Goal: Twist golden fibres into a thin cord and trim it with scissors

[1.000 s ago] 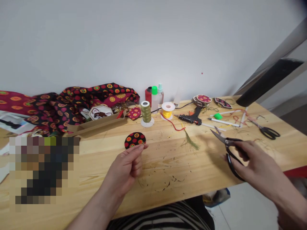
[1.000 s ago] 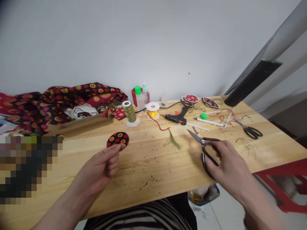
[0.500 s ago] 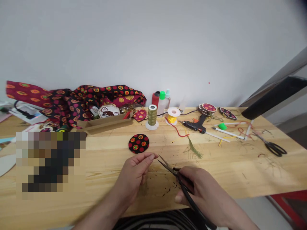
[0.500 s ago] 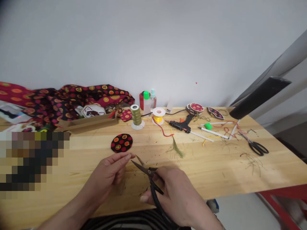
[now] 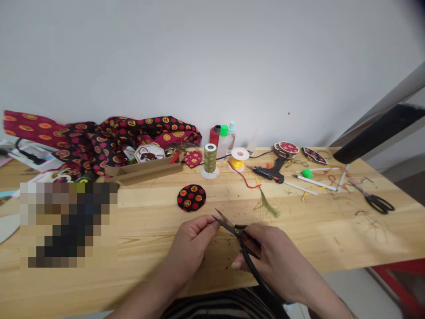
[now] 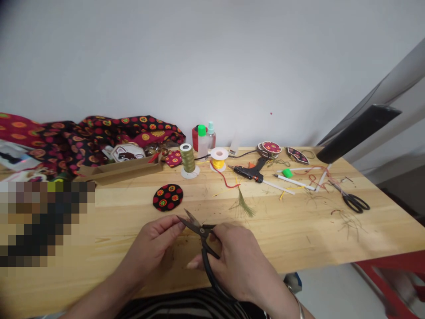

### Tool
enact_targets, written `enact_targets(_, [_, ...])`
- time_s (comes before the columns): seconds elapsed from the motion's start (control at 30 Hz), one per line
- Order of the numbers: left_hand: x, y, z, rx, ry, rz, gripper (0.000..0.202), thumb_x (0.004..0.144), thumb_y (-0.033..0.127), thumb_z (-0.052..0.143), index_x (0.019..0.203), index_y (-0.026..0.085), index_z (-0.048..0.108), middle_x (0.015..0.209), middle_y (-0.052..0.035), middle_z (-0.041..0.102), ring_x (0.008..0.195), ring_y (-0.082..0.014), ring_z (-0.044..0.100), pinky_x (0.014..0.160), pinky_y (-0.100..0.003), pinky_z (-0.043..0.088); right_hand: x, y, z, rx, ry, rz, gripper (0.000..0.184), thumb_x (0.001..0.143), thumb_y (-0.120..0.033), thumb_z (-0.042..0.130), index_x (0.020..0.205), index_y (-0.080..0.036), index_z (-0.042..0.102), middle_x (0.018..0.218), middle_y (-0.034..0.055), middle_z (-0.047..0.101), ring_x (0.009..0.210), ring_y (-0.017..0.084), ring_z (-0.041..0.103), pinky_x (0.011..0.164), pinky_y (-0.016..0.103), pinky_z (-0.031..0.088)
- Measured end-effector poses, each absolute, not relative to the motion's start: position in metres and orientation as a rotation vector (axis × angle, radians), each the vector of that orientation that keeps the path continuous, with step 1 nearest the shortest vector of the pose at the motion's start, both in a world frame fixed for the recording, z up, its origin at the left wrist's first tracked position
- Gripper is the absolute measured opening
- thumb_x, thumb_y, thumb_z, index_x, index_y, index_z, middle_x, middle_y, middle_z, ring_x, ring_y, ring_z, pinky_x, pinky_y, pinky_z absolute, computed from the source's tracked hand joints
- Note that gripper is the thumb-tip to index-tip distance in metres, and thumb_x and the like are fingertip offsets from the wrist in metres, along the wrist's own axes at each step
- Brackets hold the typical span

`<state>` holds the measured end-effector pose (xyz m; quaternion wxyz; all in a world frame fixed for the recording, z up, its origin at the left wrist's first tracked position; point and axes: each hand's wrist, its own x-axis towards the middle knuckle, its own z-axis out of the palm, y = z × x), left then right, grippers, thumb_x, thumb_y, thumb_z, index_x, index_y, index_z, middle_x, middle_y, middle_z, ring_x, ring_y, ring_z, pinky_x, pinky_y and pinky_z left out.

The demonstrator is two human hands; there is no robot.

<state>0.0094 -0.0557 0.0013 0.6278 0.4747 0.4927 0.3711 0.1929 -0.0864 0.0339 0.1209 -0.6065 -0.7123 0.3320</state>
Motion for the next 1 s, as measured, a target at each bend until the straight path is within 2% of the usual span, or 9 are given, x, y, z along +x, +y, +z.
enact_targets(0.17, [0.0095,-0.0551,0.0038,1.097,1.113,0.846,0.020,0.078,0.028,0.060,0.089,0.022,0.076,0.085,-0.0025,0.074,0.087,-0.0224,0.062,0.084,-0.031,0.043,0.1928,-0.0858,0.0310,-1.766,-2.126,0.880,0.033,0.074,-0.049,0.062,0.066,-0.019,0.050,0.067,-0.0013,0.056,0.060,0.013,0.042,0.053,0.024,0.026])
enact_targets(0.33, [0.0092,-0.0552,0.0043,1.092,1.120,0.836,0.021,0.078,0.029,0.060,0.090,0.023,0.076,0.086,-0.0026,0.074,0.085,-0.0227,0.063,0.082,-0.032,0.045,0.1934,-0.0842,0.0298,-1.776,-2.137,0.875,0.031,0.077,-0.046,0.059,0.065,-0.019,0.049,0.062,-0.0021,0.054,0.057,0.012,0.040,0.052,0.023,0.025])
enact_targets(0.57, [0.0089,-0.0547,0.0046,1.128,1.142,0.835,0.020,0.078,0.027,0.060,0.091,0.025,0.076,0.088,-0.0010,0.074,0.089,-0.0222,0.062,0.085,-0.030,0.042,0.1940,-0.0839,0.0291,-1.701,-2.071,0.991,0.031,0.076,-0.046,0.061,0.066,-0.018,0.051,0.061,-0.0044,0.052,0.056,0.010,0.039,0.051,0.021,0.028])
enact_targets(1.0, [0.0079,-0.0536,0.0029,1.165,1.130,0.798,0.022,0.082,0.026,0.057,0.095,0.025,0.075,0.092,0.0012,0.074,0.091,-0.0201,0.062,0.087,-0.027,0.041,0.1970,-0.0828,0.0242,-1.737,-2.106,0.940,0.033,0.072,-0.049,0.064,0.066,-0.018,0.055,0.062,-0.0026,0.054,0.058,0.012,0.043,0.052,0.023,0.027])
